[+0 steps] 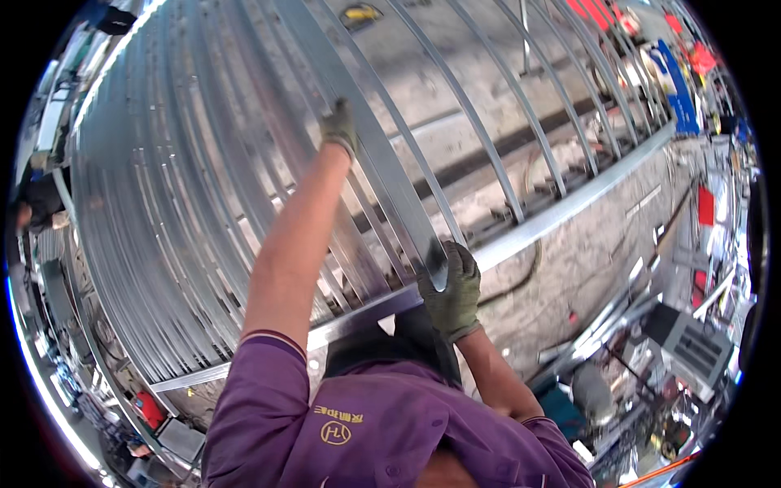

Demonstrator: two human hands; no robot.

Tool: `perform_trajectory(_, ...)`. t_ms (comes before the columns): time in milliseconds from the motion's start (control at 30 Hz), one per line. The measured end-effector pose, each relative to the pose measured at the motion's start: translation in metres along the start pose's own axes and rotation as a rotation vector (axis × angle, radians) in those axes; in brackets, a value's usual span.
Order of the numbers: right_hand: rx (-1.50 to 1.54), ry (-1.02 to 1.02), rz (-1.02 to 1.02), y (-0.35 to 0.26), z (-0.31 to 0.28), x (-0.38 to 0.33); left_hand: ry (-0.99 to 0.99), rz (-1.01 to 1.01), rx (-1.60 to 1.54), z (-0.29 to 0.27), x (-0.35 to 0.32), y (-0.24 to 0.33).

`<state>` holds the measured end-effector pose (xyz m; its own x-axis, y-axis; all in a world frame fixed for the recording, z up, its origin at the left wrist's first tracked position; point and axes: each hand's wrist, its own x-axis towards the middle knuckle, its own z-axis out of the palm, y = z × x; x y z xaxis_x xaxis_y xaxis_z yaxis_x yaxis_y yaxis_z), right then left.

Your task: The person picks up long metal bars from a pile and places them into slots on a large metal frame structure. They repeat this process multiple times, aligning the bars with the frame while another worker assists nearby.

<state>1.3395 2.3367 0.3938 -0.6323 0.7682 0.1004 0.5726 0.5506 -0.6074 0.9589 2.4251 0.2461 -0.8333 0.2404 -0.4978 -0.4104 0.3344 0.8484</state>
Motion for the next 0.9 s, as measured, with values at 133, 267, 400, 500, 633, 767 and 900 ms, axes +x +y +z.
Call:
perform_trajectory(133, 0.149, -0.152, 0.182, 0.039, -0.032, -0.069, 0.054, 0.065, -0.194, 0.012, 0.042, -0.023)
perform_trajectory(267, 0.140, -0.114, 0.454, 0.067, -0.023, -0.128, -0.062, -0.202, 0.158, 0.052, -0.014, 0.021)
perform_trajectory(400, 0.334, -0.148, 0.388, 0.030, -0.019, -0.087, -0.156, 0.295, 1.180, 0.010, 0.067, -0.034)
perform_trajectory(500, 0.367, -0.121, 0.193, 0.010, -0.014, -0.064, -0.005, 0.068, 0.482, 0.030, -0.060, 0.043)
perform_trajectory(633, 0.472, -0.163, 0.085, 0.006, 0.012, -0.038, -0.174, 0.388, 0.445, -0.072, -0.203, 0.069)
perform_trajectory(767, 0.547, -0.379, -0.090, -0.015, 0.053, 0.000, 0.120, 0.685, 0.325, -0.222, -0.298, -0.017)
perform_trajectory(900, 0.435, -0.525, -0.359, -0.065, 0.077, 0.025, 0.566, 0.135, 0.190, -0.380, -0.428, -0.134)
